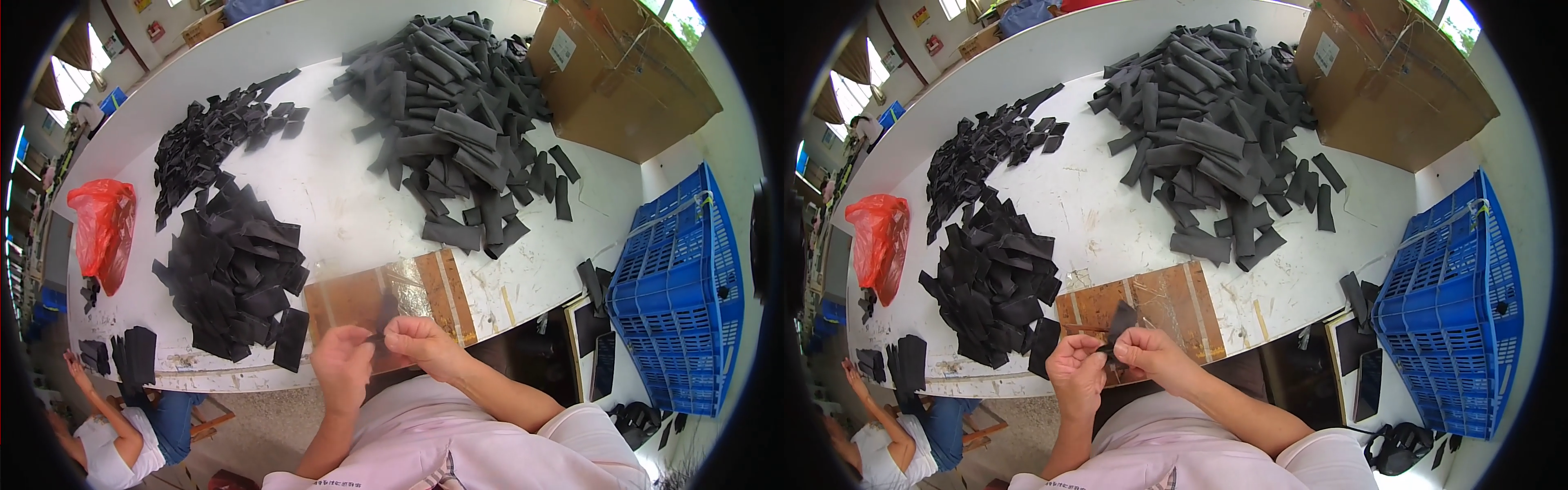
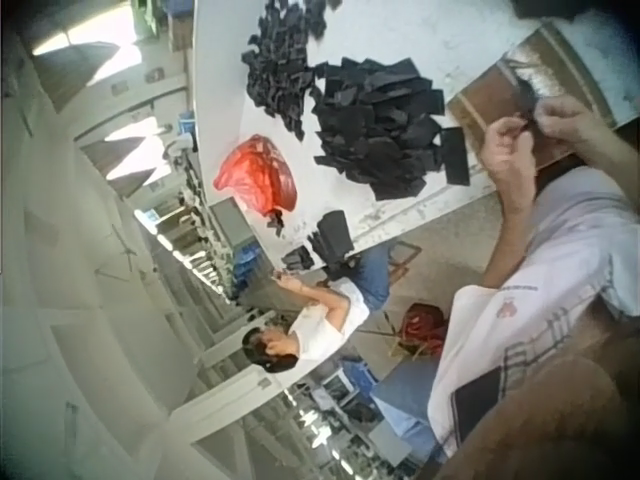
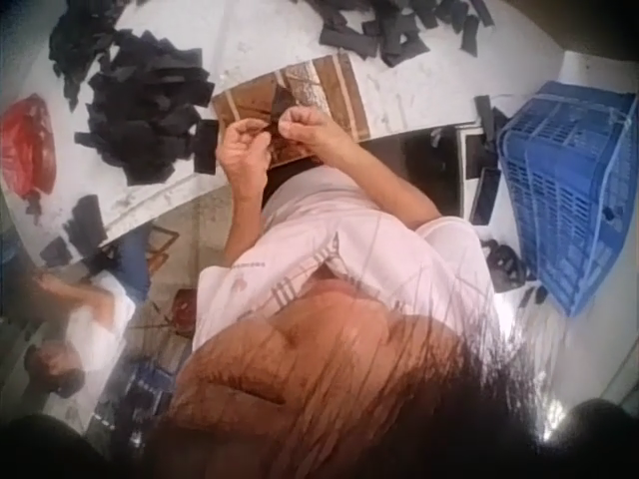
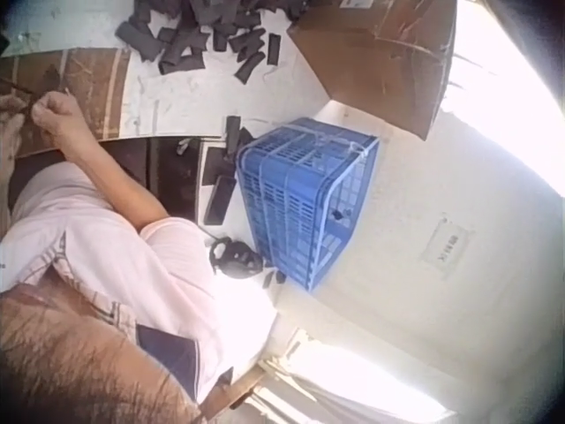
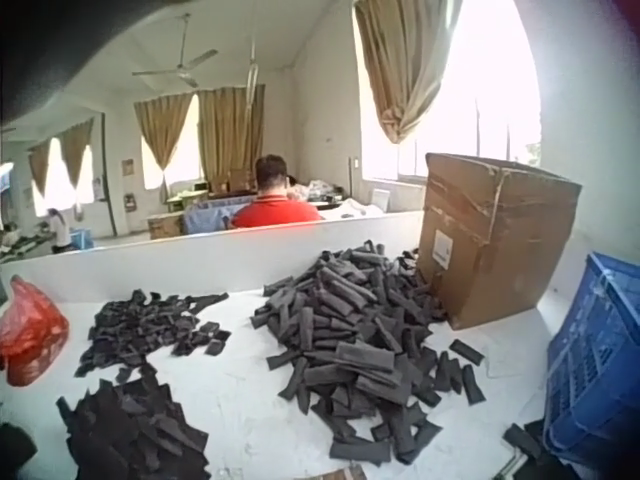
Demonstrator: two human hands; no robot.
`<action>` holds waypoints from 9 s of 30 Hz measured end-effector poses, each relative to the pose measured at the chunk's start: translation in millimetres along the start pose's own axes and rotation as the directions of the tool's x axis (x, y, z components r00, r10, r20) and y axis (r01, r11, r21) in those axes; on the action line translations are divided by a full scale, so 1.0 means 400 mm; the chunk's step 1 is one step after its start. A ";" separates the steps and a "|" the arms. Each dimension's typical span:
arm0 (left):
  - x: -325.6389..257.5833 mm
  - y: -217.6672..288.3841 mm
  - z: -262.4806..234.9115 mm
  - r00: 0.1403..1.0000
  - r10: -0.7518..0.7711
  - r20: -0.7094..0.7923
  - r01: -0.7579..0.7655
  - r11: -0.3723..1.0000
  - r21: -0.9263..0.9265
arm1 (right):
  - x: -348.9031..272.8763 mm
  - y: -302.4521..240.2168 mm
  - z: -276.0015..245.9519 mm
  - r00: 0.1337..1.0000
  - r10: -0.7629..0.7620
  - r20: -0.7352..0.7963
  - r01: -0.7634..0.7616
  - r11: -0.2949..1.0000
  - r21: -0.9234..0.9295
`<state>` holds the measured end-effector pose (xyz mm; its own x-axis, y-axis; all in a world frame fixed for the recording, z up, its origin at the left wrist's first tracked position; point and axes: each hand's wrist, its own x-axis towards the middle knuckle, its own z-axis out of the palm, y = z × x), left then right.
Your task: The recorder is assembling or folding black rubber/plastic strips using a small wooden jig at a workbench.
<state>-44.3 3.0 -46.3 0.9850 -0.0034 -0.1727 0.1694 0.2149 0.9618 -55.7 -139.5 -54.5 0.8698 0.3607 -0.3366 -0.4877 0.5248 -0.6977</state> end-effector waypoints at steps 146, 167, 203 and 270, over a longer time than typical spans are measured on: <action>0.068 0.085 0.001 0.959 0.245 -0.146 -0.280 0.904 -0.324 | 0.074 -0.257 0.075 0.564 -0.556 0.610 0.644 -0.166 -0.747; 0.133 -0.127 -0.275 0.907 0.379 -0.182 0.073 0.284 0.956 | 0.279 -0.736 -0.804 0.817 -0.480 -0.320 -0.498 -0.306 -0.812; 0.001 0.047 -0.028 0.828 -0.292 0.479 0.414 0.894 -0.171 | -0.104 -0.067 -0.044 0.969 -0.231 0.091 0.229 0.692 -0.684; -0.075 0.088 -0.006 0.915 0.259 0.309 -0.304 0.947 0.106 | -0.027 -0.034 0.049 0.838 -0.526 0.145 0.546 0.811 -0.211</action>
<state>-67.9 13.2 -7.7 0.9558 -0.2488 0.1568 -0.1353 0.1014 0.9856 -60.2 -135.6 -29.2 0.9745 0.1383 0.1766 0.0949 0.4593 -0.8832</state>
